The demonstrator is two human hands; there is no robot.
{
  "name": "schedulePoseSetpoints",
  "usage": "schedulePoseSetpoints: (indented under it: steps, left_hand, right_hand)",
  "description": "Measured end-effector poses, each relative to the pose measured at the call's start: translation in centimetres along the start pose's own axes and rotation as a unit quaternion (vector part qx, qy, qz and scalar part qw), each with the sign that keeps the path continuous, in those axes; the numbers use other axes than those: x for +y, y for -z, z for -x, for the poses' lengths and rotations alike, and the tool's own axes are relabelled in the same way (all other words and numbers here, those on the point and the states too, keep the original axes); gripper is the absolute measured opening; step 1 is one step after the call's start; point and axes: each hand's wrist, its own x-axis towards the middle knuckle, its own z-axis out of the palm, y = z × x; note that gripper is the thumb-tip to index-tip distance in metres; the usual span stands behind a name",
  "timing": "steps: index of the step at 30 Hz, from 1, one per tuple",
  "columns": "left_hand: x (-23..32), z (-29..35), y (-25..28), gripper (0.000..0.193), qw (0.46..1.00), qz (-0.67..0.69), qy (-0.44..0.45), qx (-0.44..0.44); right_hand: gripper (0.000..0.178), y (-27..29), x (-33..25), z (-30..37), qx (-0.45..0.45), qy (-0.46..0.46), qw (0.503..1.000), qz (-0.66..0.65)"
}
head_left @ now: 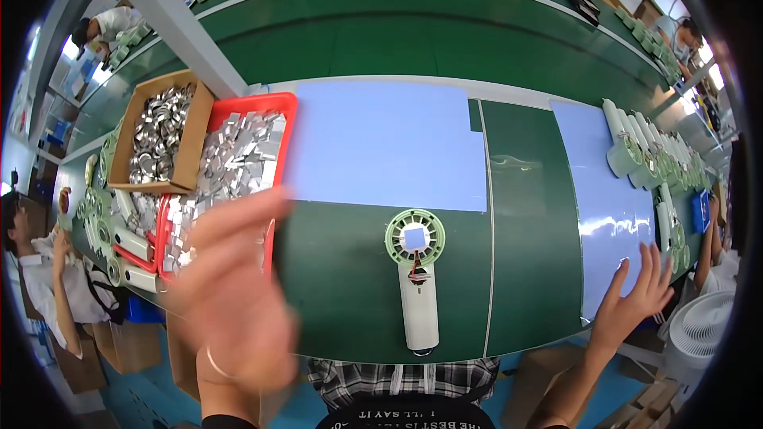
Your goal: The person assembles handheld fans by applying small square pads and round metal pieces onto the fan heads, then sorts and arranges fan bodies and component trays along the assembly line.
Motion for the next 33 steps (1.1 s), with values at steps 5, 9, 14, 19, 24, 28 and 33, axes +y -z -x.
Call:
schedulePoseSetpoints:
  steps: [5,9,14,19,24,28,33]
  left_hand:
    - [-5.9,1.3,-2.8,0.074,0.958,-0.102,0.083,-0.257]
    - [-7.7,2.7,-3.5,0.082,0.953,-0.037,0.151,-0.26]
    - [-8.5,3.5,-3.7,0.079,0.947,0.004,0.197,-0.254]
    - [-8.9,4.0,-3.5,0.079,0.944,-0.012,0.218,-0.25]
    - [-9.0,3.8,-3.6,0.079,0.954,0.009,0.2,-0.225]
    - [-9.4,3.8,-3.4,0.078,0.953,0.012,0.184,-0.24]
    - [-9.4,4.1,-3.2,0.071,0.971,-0.019,0.126,-0.203]
  right_hand:
    - [0.022,3.1,-7.3,-3.7,-0.097,0.155,0.834,-0.52]
    - [0.019,0.6,-13.4,-5.9,-0.133,0.203,0.772,-0.588]
    - [0.018,-4.9,-18.5,-9.3,-0.184,0.161,0.77,-0.59]
    - [0.016,-7.1,-20.9,-10.0,-0.212,0.169,0.818,-0.507]
    - [0.016,-7.5,-21.0,-10.7,-0.215,0.138,0.812,-0.525]
    - [0.021,-4.3,-20.5,-10.3,-0.152,0.159,0.773,-0.595]
    - [0.03,1.3,-17.1,-8.9,-0.236,0.396,0.577,-0.674]
